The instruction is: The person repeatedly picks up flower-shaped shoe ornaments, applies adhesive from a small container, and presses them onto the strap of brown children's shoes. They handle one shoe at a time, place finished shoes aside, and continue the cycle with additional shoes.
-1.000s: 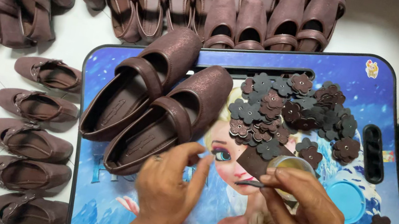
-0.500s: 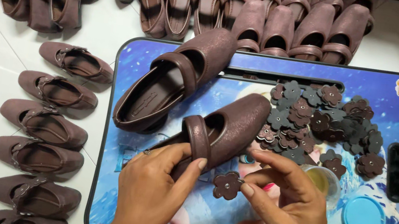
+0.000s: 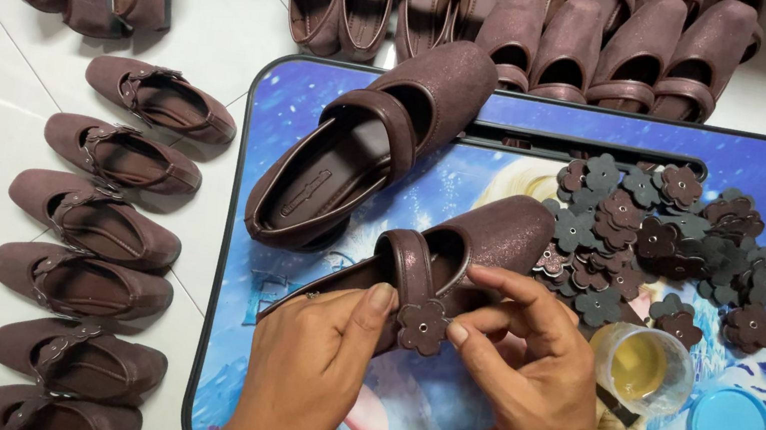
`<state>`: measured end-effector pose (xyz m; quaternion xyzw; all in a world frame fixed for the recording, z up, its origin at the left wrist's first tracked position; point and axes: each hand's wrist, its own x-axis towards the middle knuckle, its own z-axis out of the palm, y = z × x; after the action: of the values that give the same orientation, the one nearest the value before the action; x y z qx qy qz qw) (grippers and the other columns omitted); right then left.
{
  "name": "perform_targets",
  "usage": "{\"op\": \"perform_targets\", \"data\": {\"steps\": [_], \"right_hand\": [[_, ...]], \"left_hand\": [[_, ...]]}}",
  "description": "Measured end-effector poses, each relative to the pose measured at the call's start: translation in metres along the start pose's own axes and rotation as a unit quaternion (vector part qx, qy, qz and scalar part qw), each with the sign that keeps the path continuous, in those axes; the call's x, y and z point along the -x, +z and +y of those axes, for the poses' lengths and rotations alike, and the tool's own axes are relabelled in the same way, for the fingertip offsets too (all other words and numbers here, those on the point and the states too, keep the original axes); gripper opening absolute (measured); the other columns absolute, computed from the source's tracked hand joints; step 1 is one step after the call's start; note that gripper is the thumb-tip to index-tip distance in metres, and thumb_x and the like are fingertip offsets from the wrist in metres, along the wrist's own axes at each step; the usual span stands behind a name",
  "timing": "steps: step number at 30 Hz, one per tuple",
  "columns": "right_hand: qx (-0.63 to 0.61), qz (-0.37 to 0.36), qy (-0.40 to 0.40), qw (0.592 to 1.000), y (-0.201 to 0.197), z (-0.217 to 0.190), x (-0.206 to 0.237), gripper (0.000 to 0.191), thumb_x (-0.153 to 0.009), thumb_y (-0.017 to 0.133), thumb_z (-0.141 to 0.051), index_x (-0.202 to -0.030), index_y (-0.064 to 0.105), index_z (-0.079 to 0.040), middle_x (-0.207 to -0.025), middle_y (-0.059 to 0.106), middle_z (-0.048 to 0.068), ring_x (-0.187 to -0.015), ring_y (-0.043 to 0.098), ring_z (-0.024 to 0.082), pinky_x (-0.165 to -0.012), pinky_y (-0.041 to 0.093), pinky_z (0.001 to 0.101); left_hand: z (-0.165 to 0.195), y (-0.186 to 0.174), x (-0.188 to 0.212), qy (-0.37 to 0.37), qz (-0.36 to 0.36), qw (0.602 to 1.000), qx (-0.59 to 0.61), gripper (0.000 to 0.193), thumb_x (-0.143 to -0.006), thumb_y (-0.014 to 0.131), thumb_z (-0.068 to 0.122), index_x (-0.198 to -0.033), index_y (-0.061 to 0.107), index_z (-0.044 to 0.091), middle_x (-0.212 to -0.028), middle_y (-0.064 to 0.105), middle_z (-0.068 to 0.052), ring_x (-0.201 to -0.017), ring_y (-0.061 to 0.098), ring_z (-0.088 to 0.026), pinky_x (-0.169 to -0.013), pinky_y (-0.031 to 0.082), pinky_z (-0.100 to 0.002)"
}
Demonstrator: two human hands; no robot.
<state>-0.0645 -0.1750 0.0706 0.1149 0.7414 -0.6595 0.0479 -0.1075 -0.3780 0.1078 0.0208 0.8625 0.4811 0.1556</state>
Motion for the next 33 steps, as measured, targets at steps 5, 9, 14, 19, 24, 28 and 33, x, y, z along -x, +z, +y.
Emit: {"op": "perform_targets", "data": {"steps": [5, 9, 14, 19, 24, 28, 33], "right_hand": [[-0.011, 0.012, 0.006, 1.0, 0.005, 0.003, -0.005, 0.046, -0.085, 0.074, 0.0, -0.13, 0.063, -0.003, -0.088, 0.076, 0.003, -0.081, 0.068, 0.005, -0.069, 0.053, 0.0207], [-0.008, 0.02, 0.009, 1.0, 0.006, 0.004, -0.006, 0.045, -0.085, 0.074, 0.0, -0.129, 0.064, -0.003, -0.089, 0.076, 0.003, -0.081, 0.068, 0.006, -0.068, 0.053, 0.021], [0.064, 0.034, -0.017, 0.997, 0.007, 0.007, -0.006, 0.044, -0.085, 0.077, -0.005, -0.127, 0.066, -0.006, -0.085, 0.078, -0.001, -0.082, 0.068, 0.002, -0.069, 0.049, 0.0177], [0.1, 0.042, -0.04, 0.993, 0.008, 0.009, -0.006, 0.043, -0.084, 0.079, -0.009, -0.126, 0.068, -0.008, -0.084, 0.079, -0.005, -0.08, 0.064, 0.0, -0.069, 0.045, 0.0172], [0.138, 0.042, -0.076, 0.987, 0.008, 0.007, -0.006, 0.043, -0.084, 0.079, -0.011, -0.126, 0.068, -0.009, -0.085, 0.081, -0.005, -0.085, 0.06, 0.001, -0.082, 0.044, 0.0215], [0.21, 0.043, -0.138, 0.967, 0.005, 0.003, -0.007, 0.044, -0.083, 0.08, -0.013, -0.125, 0.068, -0.011, -0.086, 0.082, -0.008, -0.081, 0.056, 0.002, -0.091, 0.035, 0.025], [0.233, 0.021, -0.139, 0.962, -0.003, -0.001, -0.005, 0.056, -0.081, 0.081, -0.012, -0.133, 0.063, -0.011, -0.086, 0.082, -0.008, -0.08, 0.061, 0.002, -0.093, 0.037, 0.0265]], "left_hand": [[0.001, -0.002, -0.005, -0.001, -0.009, 1.0, -0.004, 0.043, -0.1, 0.053, 0.037, -0.08, 0.074, 0.005, -0.061, 0.066, -0.009, -0.057, 0.065, -0.028, -0.056, 0.047, -0.04], [0.004, -0.003, -0.006, -0.038, -0.019, 0.999, -0.008, 0.032, -0.088, 0.064, 0.041, -0.094, 0.08, 0.014, -0.059, 0.07, -0.006, -0.047, 0.066, -0.024, -0.052, 0.048, -0.039], [0.006, 0.004, -0.009, -0.001, -0.002, 0.999, -0.037, 0.028, -0.081, 0.076, 0.045, -0.09, 0.081, 0.018, -0.055, 0.07, -0.003, -0.048, 0.069, -0.02, -0.053, 0.05, -0.036], [0.005, 0.009, -0.011, 0.003, 0.02, 0.998, -0.058, 0.026, -0.078, 0.078, 0.043, -0.087, 0.081, 0.019, -0.051, 0.067, -0.003, -0.047, 0.067, -0.021, -0.052, 0.049, -0.037], [0.002, 0.011, -0.013, 0.007, 0.015, 0.999, -0.047, 0.024, -0.078, 0.078, 0.04, -0.084, 0.078, 0.017, -0.054, 0.066, -0.002, -0.046, 0.066, -0.02, -0.051, 0.048, -0.037], [-0.001, 0.017, -0.013, 0.062, 0.057, 0.995, -0.054, 0.025, -0.08, 0.079, 0.036, -0.075, 0.073, 0.012, -0.055, 0.063, -0.002, -0.046, 0.061, -0.02, -0.051, 0.045, -0.037], [-0.001, 0.025, -0.01, 0.097, 0.073, 0.989, -0.082, 0.025, -0.081, 0.08, 0.035, -0.074, 0.072, 0.012, -0.056, 0.061, -0.001, -0.048, 0.059, -0.02, -0.054, 0.043, -0.039]]}}
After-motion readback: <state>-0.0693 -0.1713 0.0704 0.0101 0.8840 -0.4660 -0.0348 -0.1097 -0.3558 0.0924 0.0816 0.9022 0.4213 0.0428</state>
